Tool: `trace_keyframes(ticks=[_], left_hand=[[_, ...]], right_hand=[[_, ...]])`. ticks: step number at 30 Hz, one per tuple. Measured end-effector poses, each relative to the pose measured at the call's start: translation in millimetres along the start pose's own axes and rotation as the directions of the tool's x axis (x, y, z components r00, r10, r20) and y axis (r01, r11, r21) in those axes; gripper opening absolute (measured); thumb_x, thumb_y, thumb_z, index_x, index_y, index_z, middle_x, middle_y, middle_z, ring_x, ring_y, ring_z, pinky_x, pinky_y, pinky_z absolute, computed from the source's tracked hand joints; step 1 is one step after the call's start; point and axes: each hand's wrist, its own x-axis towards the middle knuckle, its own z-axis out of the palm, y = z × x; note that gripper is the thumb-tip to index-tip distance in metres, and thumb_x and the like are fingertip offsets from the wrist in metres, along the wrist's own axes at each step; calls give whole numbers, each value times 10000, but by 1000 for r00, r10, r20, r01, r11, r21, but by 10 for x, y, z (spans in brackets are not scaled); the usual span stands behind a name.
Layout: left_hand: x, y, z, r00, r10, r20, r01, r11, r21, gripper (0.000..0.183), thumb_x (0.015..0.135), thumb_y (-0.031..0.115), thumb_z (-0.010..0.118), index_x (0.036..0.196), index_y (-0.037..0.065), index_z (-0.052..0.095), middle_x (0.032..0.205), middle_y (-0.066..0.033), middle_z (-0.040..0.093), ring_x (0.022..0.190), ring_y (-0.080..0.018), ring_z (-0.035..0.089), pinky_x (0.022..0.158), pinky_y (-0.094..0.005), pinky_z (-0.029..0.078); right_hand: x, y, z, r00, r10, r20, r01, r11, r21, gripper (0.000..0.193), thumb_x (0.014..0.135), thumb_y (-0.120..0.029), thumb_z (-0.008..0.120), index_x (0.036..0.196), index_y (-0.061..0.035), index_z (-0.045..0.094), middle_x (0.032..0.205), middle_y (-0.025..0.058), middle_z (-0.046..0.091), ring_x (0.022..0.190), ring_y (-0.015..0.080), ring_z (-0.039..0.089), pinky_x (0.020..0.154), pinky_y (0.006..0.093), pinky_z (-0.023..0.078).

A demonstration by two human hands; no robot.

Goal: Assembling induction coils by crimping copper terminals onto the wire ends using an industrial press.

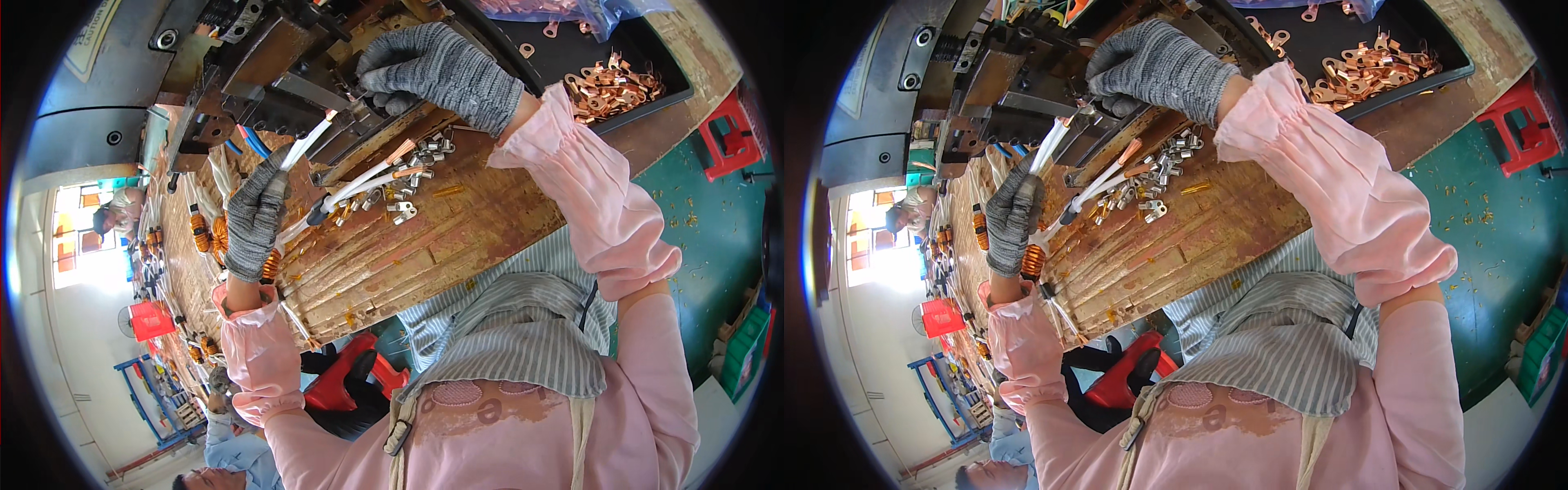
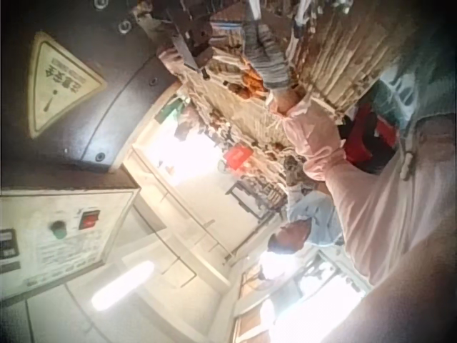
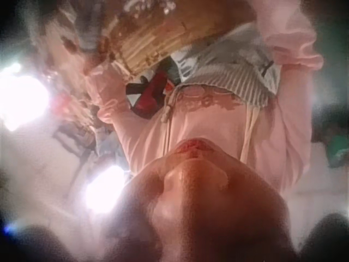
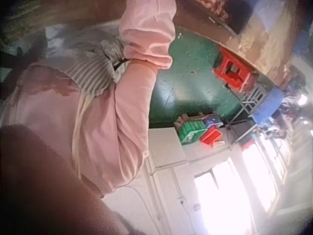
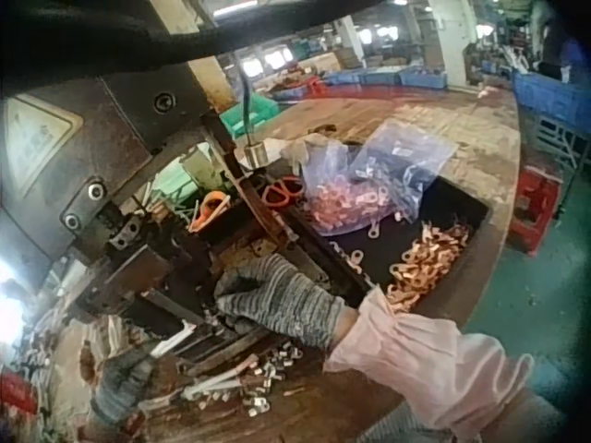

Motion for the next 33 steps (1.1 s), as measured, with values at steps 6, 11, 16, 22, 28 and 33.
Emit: trace_keyframes(ticks=[6, 11, 16, 22, 28, 33], left_hand=[[32, 17, -8, 1000, -3, 6, 3, 1000, -8, 290, 858, 146, 510, 1135, 64, 537, 748, 26, 538, 592, -39, 420, 526, -177, 356], [53, -76, 10, 994, 112, -8, -112, 993, 28, 343, 864, 171, 499, 1181, 39, 487, 717, 40, 503, 532, -11, 361, 461, -148, 294], [67, -129, -12, 992, 130, -6, -129, 988, 88, 339, 862, 157, 505, 1179, 38, 489, 718, 40, 503, 541, -11, 371, 465, -150, 302], [62, -117, -1, 991, 136, -19, -133, 985, 106, 328, 861, 142, 510, 1169, 30, 496, 725, 37, 511, 554, -13, 391, 475, -151, 319], [73, -143, 5, 989, 146, -21, -143, 985, 96, 326, 858, 137, 511, 1166, 31, 498, 726, 36, 519, 543, -12, 390, 467, -150, 318], [82, -47, 3, 994, 110, -10, -109, 991, 80, 330, 857, 146, 512, 1167, 32, 498, 716, 39, 512, 538, -12, 385, 463, -149, 311]], right_hand=[[18, -47, 16, 998, 41, -55, -43, 999, -24, 207, 770, -138, 633, 919, 0, 597, 785, 85, 622, 662, 126, 611, 608, 215, 529], [37, -30, -8, 998, 32, -46, -35, 997, -73, 202, 765, -147, 638, 905, -7, 601, 783, 86, 622, 667, 130, 614, 595, 222, 531], [47, -53, -7, 999, 42, -34, -45, 997, -66, 203, 765, -155, 640, 909, -16, 604, 785, 74, 623, 671, 123, 612, 597, 219, 530], [78, -7, -18, 999, 36, -12, -37, 995, -88, 204, 769, -170, 636, 910, -25, 608, 780, 63, 623, 671, 112, 607, 590, 211, 525], [79, 8, -44, 991, -49, -122, 16, 967, -256, 218, 759, -183, 646, 904, -23, 612, 754, 71, 626, 596, 118, 599, 536, 223, 515], [-237, -344, -301, 936, -285, -207, 203, 916, -346, 153, 813, -123, 572, 888, 10, 562, 697, 43, 556, 617, 98, 517, 564, 233, 435]])
